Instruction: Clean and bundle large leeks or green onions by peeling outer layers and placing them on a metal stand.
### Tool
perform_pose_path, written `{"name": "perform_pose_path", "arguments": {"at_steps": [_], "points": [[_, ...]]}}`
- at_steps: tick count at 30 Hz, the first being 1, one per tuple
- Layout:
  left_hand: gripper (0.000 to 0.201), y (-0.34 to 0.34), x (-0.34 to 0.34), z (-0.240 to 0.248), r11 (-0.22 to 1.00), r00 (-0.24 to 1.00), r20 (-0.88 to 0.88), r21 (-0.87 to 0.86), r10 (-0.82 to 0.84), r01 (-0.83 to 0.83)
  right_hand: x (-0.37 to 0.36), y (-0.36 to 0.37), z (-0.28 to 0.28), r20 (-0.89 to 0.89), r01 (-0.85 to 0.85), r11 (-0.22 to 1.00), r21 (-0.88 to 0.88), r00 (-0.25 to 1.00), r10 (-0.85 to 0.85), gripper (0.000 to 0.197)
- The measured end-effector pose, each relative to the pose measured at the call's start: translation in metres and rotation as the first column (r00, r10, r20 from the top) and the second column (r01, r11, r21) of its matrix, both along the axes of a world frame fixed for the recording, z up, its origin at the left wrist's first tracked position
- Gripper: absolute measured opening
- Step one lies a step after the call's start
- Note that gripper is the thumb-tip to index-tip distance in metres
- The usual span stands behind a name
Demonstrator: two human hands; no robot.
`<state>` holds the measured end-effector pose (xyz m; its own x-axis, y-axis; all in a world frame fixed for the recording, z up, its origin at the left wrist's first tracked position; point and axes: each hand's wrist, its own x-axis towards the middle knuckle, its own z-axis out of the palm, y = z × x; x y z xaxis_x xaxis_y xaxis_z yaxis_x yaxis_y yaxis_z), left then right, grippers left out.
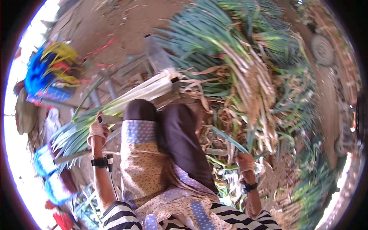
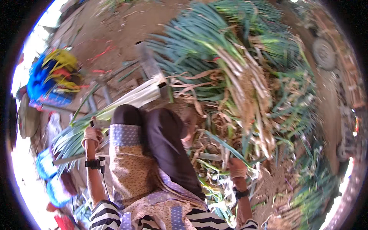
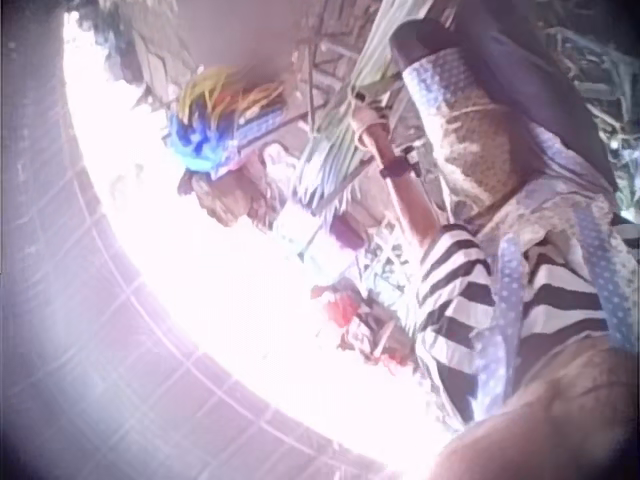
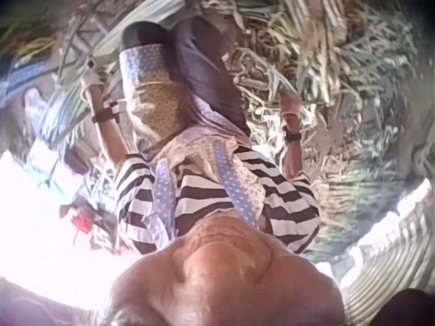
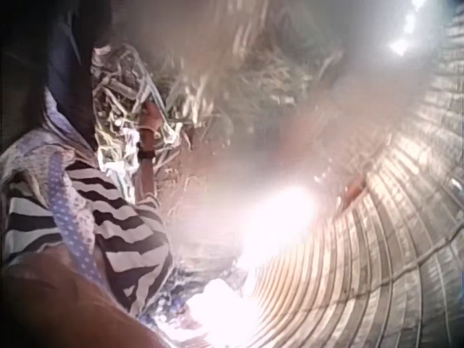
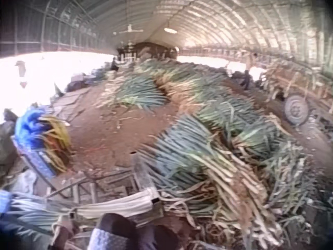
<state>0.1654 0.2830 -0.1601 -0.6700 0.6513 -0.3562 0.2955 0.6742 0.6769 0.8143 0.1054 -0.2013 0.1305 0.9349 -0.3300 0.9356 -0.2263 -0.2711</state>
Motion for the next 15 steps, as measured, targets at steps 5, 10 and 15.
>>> {"name": "perform_pose_path", "arguments": {"at_steps": [5,10,15], "points": [[0.035,0.018,0.074,0.125,0.886,0.989,0.144,0.462,-0.026,-0.043,0.004,0.041,-0.004,0.051,-0.041,0.995,0.091,0.998,0.036,0.021],[0.022,0.055,0.238,0.214,0.370,0.828,-0.223,0.813,-0.515,0.450,0.016,0.121,0.002,-0.070,0.032,0.982,0.186,0.997,-0.019,0.024],[0.026,0.089,0.403,0.196,0.654,0.217,0.617,0.724,-0.757,0.222,-0.010,0.266,0.022,-0.191,0.166,0.969,0.185,0.973,-0.130,0.032]]}}
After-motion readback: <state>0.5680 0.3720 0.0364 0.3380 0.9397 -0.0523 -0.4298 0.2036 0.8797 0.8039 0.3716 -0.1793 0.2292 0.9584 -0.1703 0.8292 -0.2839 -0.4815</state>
